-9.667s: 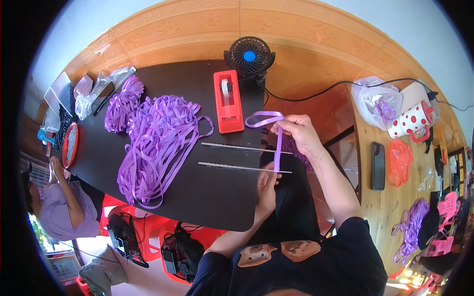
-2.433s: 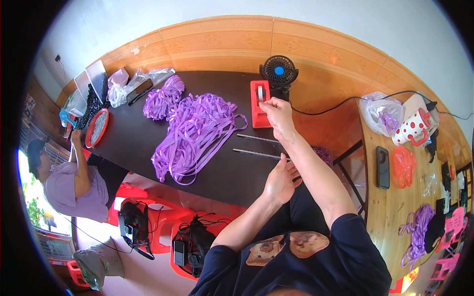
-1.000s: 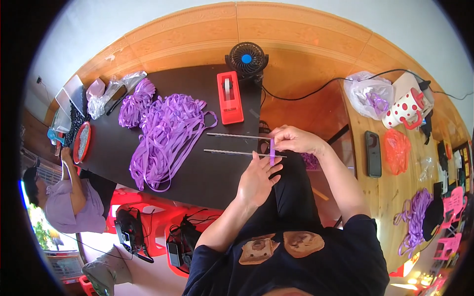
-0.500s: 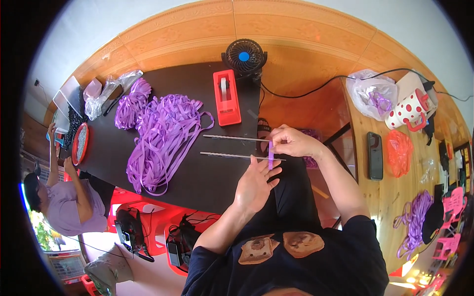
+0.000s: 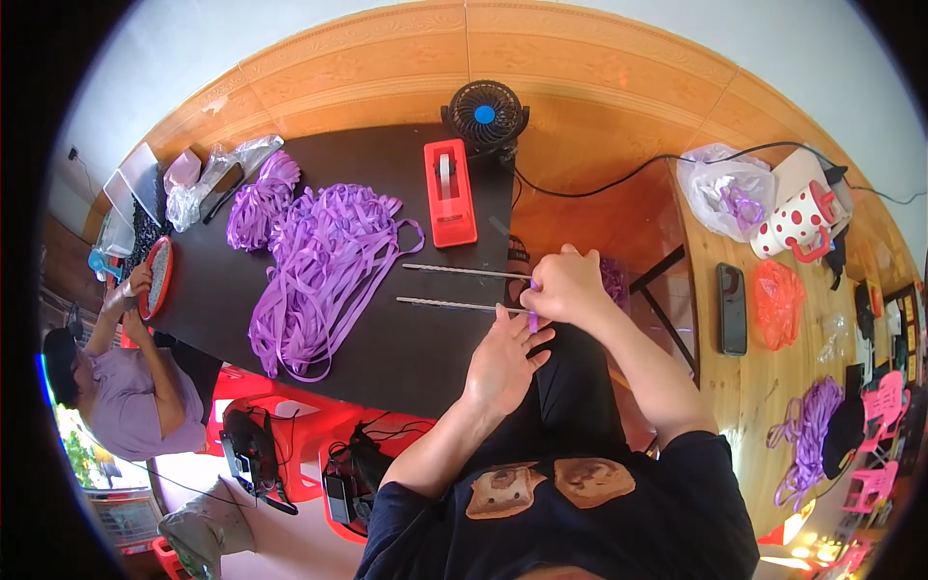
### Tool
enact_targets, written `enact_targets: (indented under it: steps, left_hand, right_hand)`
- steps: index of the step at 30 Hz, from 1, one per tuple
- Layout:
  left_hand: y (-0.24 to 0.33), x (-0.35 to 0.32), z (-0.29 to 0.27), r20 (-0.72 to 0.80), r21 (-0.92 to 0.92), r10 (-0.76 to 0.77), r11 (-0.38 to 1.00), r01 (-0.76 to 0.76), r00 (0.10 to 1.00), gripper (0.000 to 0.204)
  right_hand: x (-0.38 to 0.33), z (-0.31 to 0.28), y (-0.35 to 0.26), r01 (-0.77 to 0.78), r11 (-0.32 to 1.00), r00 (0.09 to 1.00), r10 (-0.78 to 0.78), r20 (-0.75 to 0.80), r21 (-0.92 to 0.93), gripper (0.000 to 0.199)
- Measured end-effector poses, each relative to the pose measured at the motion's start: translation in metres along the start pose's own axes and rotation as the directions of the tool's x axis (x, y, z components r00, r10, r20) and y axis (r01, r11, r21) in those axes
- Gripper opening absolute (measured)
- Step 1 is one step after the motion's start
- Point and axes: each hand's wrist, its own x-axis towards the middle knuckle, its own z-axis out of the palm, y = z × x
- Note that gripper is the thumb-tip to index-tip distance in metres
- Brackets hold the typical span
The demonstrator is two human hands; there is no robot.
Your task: Wrapping purple ribbons around a metal jig and securing them with tape to assemble decorative bows.
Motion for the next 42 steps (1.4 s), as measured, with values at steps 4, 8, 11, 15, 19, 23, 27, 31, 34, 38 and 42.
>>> enact_targets:
  steps: [4, 8, 11, 15, 19, 23, 27, 31, 34, 38, 42]
  left_hand:
    - [-0.002, 0.002, -0.004, -0.007, -0.016, -0.003, 1.000, 0.003, 1.000, 0.058]
    - [-0.003, 0.003, -0.005, 0.010, -0.031, -0.002, 1.000, 0.002, 1.000, 0.057]
    - [-0.002, 0.001, -0.002, -0.006, -0.033, 0.000, 0.999, -0.001, 1.000, 0.056]
    - [-0.001, -0.001, -0.001, 0.024, -0.009, 0.003, 1.000, -0.003, 1.000, 0.061]
    - [0.002, -0.002, 0.000, -0.007, 0.010, -0.003, 1.000, 0.003, 1.000, 0.057]
    - [0.001, -0.001, -0.001, -0.003, -0.007, -0.016, 1.000, 0.016, 1.000, 0.059]
    - [0.002, -0.003, 0.003, -0.002, 0.001, -0.021, 1.000, 0.021, 1.000, 0.059]
    - [0.003, -0.003, 0.001, 0.007, 0.008, -0.025, 1.000, 0.025, 1.000, 0.060]
    - [0.003, -0.003, 0.000, 0.010, -0.002, -0.028, 1.000, 0.028, 1.000, 0.061]
    - [0.004, -0.003, 0.002, 0.006, -0.006, -0.029, 1.000, 0.029, 1.000, 0.061]
    - [0.004, -0.003, 0.002, 0.009, 0.006, -0.025, 1.000, 0.024, 1.000, 0.062]
  right_hand:
    - [-0.013, 0.005, -0.019, -0.045, 0.981, 0.985, 0.012, -0.173, -0.189, 0.021]
    - [-0.022, 0.018, -0.018, -0.069, 0.967, 0.927, -0.030, -0.375, -0.247, 0.029]
    - [-0.023, 0.031, -0.001, 0.073, 0.978, 0.816, -0.170, -0.552, -0.194, 0.032]
    - [-0.023, 0.053, 0.039, 0.256, 0.764, 0.882, 0.066, -0.466, 0.592, 0.017]
    - [-0.024, 0.067, 0.055, 0.108, 0.246, 0.973, 0.171, -0.153, 0.963, 0.023]
    - [-0.026, 0.069, 0.050, -0.008, -0.423, 1.000, -0.015, 0.002, 0.906, 0.046]
    - [-0.006, 0.085, 0.054, -0.085, -0.580, 0.945, -0.305, -0.119, 0.810, 0.063]
    - [0.003, 0.082, 0.046, -0.116, -0.519, 0.947, -0.314, -0.063, 0.847, 0.073]
    - [0.007, 0.083, 0.046, -0.046, -0.393, 0.965, -0.253, -0.060, 0.918, 0.071]
    - [0.000, 0.076, 0.049, -0.071, -0.378, 0.979, -0.203, -0.008, 0.923, 0.069]
    - [-0.004, 0.078, 0.056, -0.069, -0.453, 0.981, -0.194, -0.023, 0.889, 0.065]
